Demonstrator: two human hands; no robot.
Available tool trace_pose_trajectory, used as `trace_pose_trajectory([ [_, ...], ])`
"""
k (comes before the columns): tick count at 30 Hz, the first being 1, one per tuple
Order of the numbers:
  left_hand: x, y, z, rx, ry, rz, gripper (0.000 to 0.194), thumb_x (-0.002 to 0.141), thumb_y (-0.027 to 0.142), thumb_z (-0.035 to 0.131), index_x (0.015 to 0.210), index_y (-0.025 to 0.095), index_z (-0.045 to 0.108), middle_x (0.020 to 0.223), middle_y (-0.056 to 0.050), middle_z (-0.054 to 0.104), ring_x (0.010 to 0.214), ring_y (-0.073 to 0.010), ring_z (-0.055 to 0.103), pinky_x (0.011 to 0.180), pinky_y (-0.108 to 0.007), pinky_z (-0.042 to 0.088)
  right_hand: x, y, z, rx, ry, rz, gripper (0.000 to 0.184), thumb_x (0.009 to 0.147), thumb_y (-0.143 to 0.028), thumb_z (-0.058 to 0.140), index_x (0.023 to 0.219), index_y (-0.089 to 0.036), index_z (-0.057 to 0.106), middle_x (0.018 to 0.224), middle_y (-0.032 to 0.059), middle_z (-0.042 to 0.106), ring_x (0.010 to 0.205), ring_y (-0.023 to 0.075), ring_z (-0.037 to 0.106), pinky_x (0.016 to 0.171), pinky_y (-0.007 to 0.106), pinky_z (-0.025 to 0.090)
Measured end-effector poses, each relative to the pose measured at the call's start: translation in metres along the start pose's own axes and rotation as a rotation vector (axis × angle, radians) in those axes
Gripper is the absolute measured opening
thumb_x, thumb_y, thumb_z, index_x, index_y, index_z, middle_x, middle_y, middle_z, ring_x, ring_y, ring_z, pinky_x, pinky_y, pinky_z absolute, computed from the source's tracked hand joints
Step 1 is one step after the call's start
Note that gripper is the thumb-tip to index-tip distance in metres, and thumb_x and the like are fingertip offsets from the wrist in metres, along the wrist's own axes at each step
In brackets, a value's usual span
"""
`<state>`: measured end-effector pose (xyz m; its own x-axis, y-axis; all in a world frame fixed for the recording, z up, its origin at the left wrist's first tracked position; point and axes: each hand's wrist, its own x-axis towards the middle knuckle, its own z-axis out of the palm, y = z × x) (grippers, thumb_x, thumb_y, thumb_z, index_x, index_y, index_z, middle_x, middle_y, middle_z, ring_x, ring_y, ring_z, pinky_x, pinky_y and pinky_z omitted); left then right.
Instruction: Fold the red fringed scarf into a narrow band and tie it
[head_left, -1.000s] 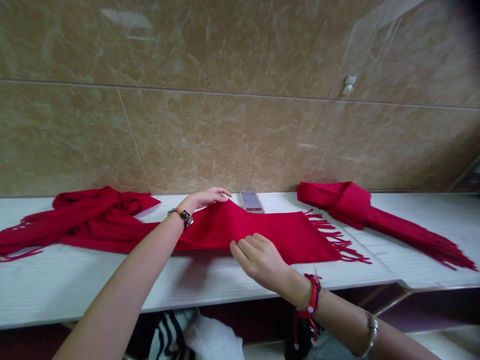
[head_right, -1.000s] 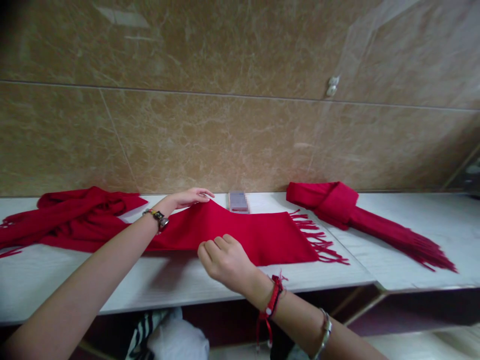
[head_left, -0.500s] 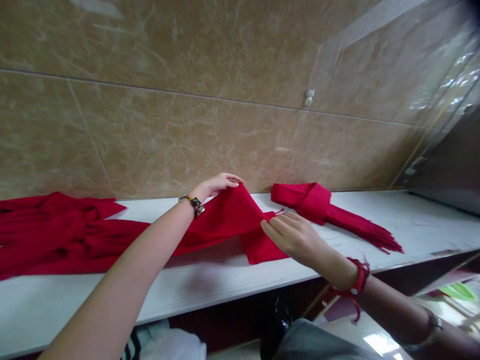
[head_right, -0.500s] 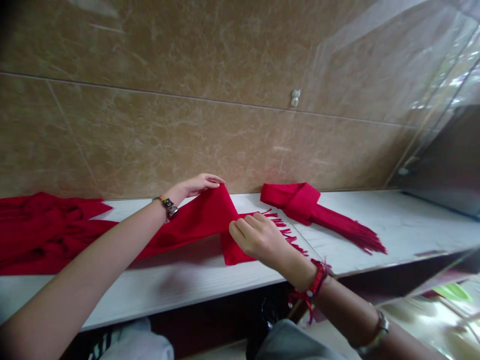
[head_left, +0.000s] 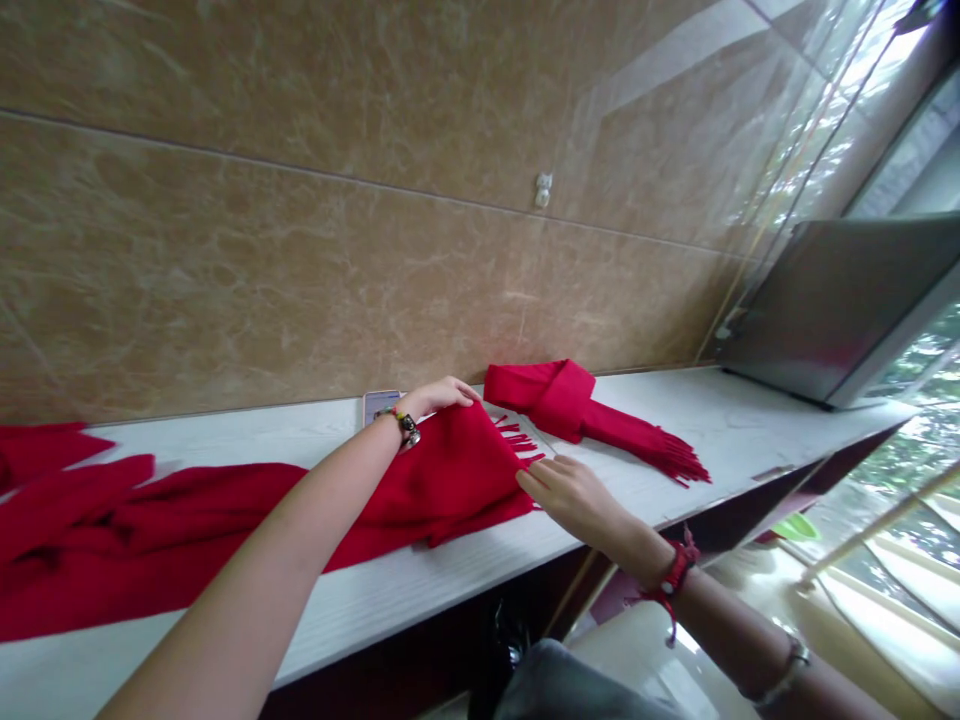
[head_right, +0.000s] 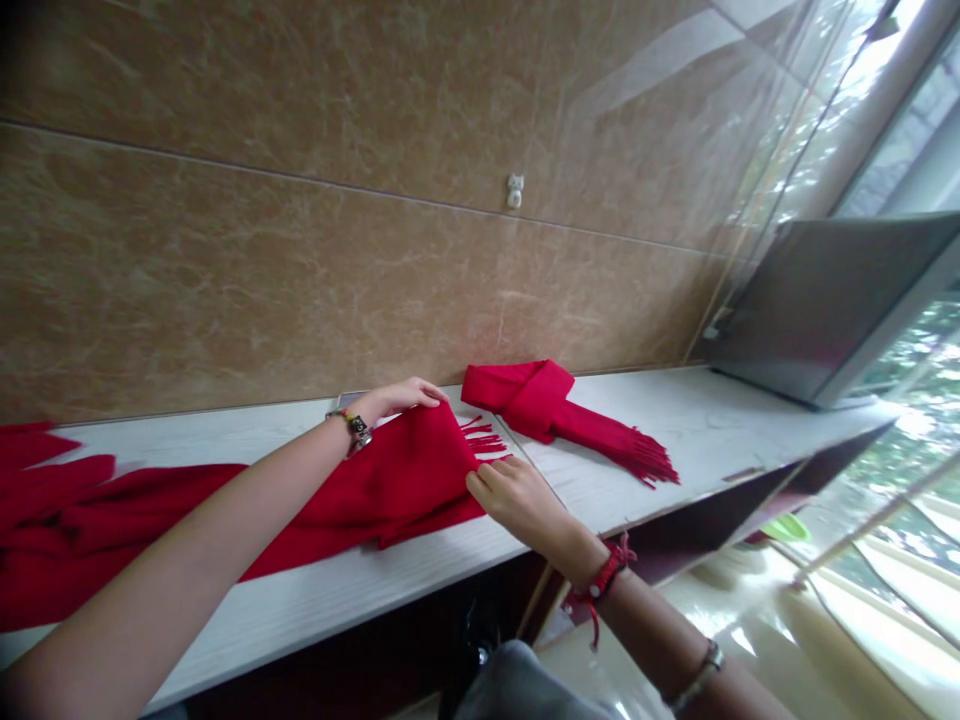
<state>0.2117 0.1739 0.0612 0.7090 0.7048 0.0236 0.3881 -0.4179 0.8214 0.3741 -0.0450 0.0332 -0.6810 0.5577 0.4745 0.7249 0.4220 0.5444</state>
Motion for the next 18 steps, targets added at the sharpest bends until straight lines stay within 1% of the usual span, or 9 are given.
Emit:
trace_pose_trajectory([
  [3,0.008,-0.015,0.013,0.102,-0.047,0.014,0.027,0.061,0.010,0.056,0.084,0.013,0.070,0.085,-0.005,0.071,0.077,-0.0177,0.063,0.071,-0.025,0.046,-0.012,-0.006,0.017,0.057,-0.114,0.038,0.016,0.084,-0.006,0.045,0.076,-0.016,0.054,0.064,0.0003,0.054,0.056,0.0131,0.049,0.054,0.028,0.032],
  [6,0.012,-0.025,0.024,0.204,-0.075,0.048,0.031,0.060,0.008,0.054,0.087,0.013,0.069,0.088,-0.005,0.070,0.081,-0.0183,0.062,0.074,-0.025,0.046,-0.017,-0.009,0.023,0.129,-0.181,0.049,0.016,0.084,-0.006,0.044,0.077,-0.016,0.054,0.066,0.0008,0.055,0.058,0.0137,0.050,0.054,0.028,0.034],
  [8,0.012,-0.027,0.031,0.277,-0.053,0.078,0.035,0.062,0.006,0.052,0.093,0.012,0.067,0.095,-0.007,0.069,0.086,-0.0192,0.061,0.080,-0.027,0.045,-0.018,-0.009,0.024,0.179,-0.213,0.063,0.017,0.085,-0.006,0.043,0.078,-0.016,0.055,0.067,0.0011,0.056,0.059,0.0135,0.050,0.055,0.028,0.035],
  [10,0.009,-0.027,0.037,0.349,-0.002,0.114,0.041,0.065,0.005,0.050,0.103,0.011,0.064,0.105,-0.010,0.065,0.095,-0.0209,0.058,0.088,-0.030,0.042,-0.018,-0.008,0.024,0.223,-0.250,0.085,0.016,0.085,-0.006,0.043,0.079,-0.015,0.056,0.068,0.0014,0.056,0.060,0.0134,0.051,0.056,0.027,0.035],
  [12,0.003,-0.025,0.042,0.411,0.053,0.162,0.046,0.069,0.005,0.048,0.113,0.012,0.058,0.117,-0.011,0.058,0.107,-0.0219,0.052,0.095,-0.032,0.036,-0.015,-0.006,0.023,0.268,-0.290,0.100,0.016,0.085,-0.008,0.044,0.079,-0.015,0.057,0.070,0.0019,0.057,0.061,0.0135,0.051,0.059,0.027,0.037],
  [14,-0.007,-0.022,0.046,0.456,0.094,0.212,0.047,0.072,0.006,0.048,0.119,0.013,0.053,0.125,-0.012,0.051,0.115,-0.0219,0.045,0.100,-0.033,0.031,-0.010,-0.003,0.022,0.308,-0.308,0.111,0.016,0.084,-0.010,0.046,0.078,-0.015,0.059,0.073,0.0030,0.057,0.066,0.0142,0.052,0.062,0.027,0.038],
  [16,-0.022,-0.018,0.049,0.541,0.115,0.266,0.043,0.077,0.009,0.047,0.120,0.013,0.052,0.127,-0.013,0.048,0.117,-0.0216,0.043,0.101,-0.033,0.030,-0.005,0.000,0.020,0.334,-0.296,0.122,0.016,0.083,-0.010,0.046,0.076,-0.015,0.060,0.078,0.0048,0.057,0.071,0.0148,0.052,0.066,0.027,0.039],
  [18,-0.043,-0.013,0.052,0.660,0.107,0.313,0.039,0.081,0.015,0.046,0.120,0.013,0.051,0.128,-0.014,0.047,0.117,-0.0217,0.043,0.100,-0.033,0.031,0.000,0.003,0.019,0.375,-0.293,0.124,0.017,0.082,-0.008,0.046,0.076,-0.015,0.060,0.082,0.0058,0.058,0.073,0.0146,0.052,0.068,0.027,0.040],
])
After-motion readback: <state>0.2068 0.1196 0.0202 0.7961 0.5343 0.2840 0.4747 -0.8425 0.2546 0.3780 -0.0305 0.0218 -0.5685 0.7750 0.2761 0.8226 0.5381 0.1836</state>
